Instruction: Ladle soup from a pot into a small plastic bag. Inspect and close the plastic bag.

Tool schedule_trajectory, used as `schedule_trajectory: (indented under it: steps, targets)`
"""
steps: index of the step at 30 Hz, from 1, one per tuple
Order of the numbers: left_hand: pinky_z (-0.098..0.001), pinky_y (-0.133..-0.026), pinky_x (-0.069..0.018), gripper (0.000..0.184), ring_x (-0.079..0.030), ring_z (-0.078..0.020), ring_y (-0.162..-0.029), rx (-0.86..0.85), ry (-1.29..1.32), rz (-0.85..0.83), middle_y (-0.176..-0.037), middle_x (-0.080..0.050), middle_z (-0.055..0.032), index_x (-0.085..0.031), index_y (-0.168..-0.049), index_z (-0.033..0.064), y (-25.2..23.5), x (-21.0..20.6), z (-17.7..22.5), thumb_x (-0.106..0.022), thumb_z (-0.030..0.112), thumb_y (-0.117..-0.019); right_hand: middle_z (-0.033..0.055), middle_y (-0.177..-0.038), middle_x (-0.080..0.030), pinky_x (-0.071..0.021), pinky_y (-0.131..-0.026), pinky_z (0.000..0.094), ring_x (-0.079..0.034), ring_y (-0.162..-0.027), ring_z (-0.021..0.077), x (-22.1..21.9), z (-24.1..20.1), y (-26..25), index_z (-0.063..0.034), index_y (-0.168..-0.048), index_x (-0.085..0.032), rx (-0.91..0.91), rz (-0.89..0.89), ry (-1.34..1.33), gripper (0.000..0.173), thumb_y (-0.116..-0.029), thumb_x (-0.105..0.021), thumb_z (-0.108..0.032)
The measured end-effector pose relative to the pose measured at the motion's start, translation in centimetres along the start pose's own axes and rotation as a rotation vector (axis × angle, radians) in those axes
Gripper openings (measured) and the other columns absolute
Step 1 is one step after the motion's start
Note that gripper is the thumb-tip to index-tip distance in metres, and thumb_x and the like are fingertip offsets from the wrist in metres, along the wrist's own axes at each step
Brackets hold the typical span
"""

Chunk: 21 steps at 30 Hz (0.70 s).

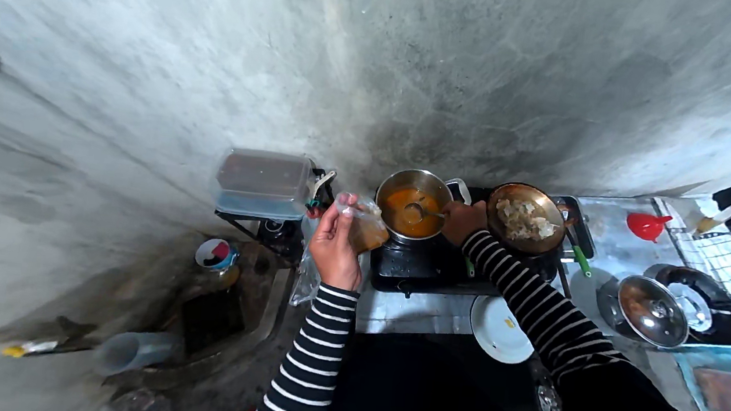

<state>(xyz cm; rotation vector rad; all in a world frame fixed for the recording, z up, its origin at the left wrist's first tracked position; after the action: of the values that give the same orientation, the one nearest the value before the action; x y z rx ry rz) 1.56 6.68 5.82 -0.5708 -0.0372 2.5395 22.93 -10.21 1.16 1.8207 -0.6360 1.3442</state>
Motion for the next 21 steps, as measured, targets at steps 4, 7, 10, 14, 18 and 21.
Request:
schedule_trajectory:
  steps: [4, 7, 10, 14, 18, 21]
  targets:
    - [-0.0423, -0.097, -0.0568, 0.027, -0.068, -0.0264, -0.114, 0.003, 0.014, 0.020, -0.124, -0.071, -0.0141, -0.068, -0.126, 0.0019, 1.0, 1.0, 0.8, -0.056, 0.014, -0.1049, 0.0179, -0.128, -0.066, -0.0416, -0.102, 0.0621, -0.066, -0.109, 0.0374, -1.3, -1.6, -1.3, -0.0016, -0.125, -0.067, 0.158, 0.069, 0.183, 0.035, -0.0925, -0.068, -0.014]
    - [-0.0414, -0.096, -0.0576, 0.027, -0.068, -0.0255, -0.112, 0.034, 0.012, 0.053, -0.123, -0.071, -0.0144, -0.066, -0.125, 0.0000, 2.4, 2.6, 1.2, -0.051, 0.012, -0.1061, 0.0242, -0.128, -0.063, -0.0539, -0.087, 0.0594, -0.069, -0.100, 0.0417, -1.2, -2.4, -3.1, 0.0035, -0.125, -0.065, 0.220, 0.284, 0.187, 0.031, -0.0945, -0.062, 0.001]
    - [-0.0392, -0.090, -0.0595, 0.025, -0.069, -0.0233, -0.106, 0.043, -0.003, 0.109, -0.117, -0.071, -0.0130, -0.065, -0.120, -0.0013, 3.9, 4.6, 1.3, -0.049, 0.011, -0.1062, 0.0262, -0.132, -0.060, -0.0524, -0.091, 0.0613, -0.063, -0.117, 0.0440, -1.5, -2.7, -5.7, 0.0004, -0.129, -0.064, 0.280, 0.275, 0.145, 0.032, -0.0979, -0.057, 0.001]
    - [-0.0356, -0.085, -0.0606, 0.014, -0.071, -0.0191, -0.095, 0.058, -0.020, 0.235, -0.103, -0.073, -0.0092, -0.064, -0.110, 0.0007, 6.3, 6.7, 1.1, -0.052, 0.005, -0.1029, 0.0253, -0.139, -0.058, -0.0460, -0.100, 0.0650, -0.059, -0.125, 0.0446, -1.2, -2.6, -6.9, -0.0025, -0.135, -0.063, 0.316, 0.128, 0.186, 0.035, -0.0999, -0.057, -0.004]
    - [-0.0341, -0.081, -0.0616, 0.009, -0.072, -0.0176, -0.088, 0.085, 0.011, 0.321, -0.097, -0.073, -0.0074, -0.059, -0.107, 0.0045, 8.7, 9.0, 0.5, -0.053, 0.002, -0.1011, 0.0243, -0.135, -0.061, -0.0407, -0.105, 0.0675, -0.062, -0.119, 0.0437, 0.1, -2.0, -5.5, -0.0035, -0.135, -0.064, 0.296, -0.037, 0.261, 0.042, -0.0943, -0.066, -0.012]
    - [-0.0348, -0.081, -0.0619, 0.010, -0.072, -0.0185, -0.089, 0.089, 0.046, 0.322, -0.099, -0.073, -0.0081, -0.060, -0.109, 0.0062, 9.8, 10.5, 0.6, -0.055, 0.004, -0.1010, 0.0236, -0.133, -0.063, -0.0387, -0.106, 0.0694, -0.063, -0.116, 0.0441, 0.9, -1.4, -3.8, -0.0051, -0.132, -0.066, 0.319, -0.119, 0.289, 0.040, -0.0929, -0.068, -0.014]
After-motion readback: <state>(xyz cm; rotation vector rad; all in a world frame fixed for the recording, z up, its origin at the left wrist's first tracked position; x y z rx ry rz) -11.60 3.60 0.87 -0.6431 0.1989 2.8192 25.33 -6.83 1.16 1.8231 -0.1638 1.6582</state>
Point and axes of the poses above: each hand's wrist, its own y-axis away from the middle knuckle, its own x-axis out of the back of the hand, z = x × y, the point moved 5 cm from there along -y, towards the middle knuckle
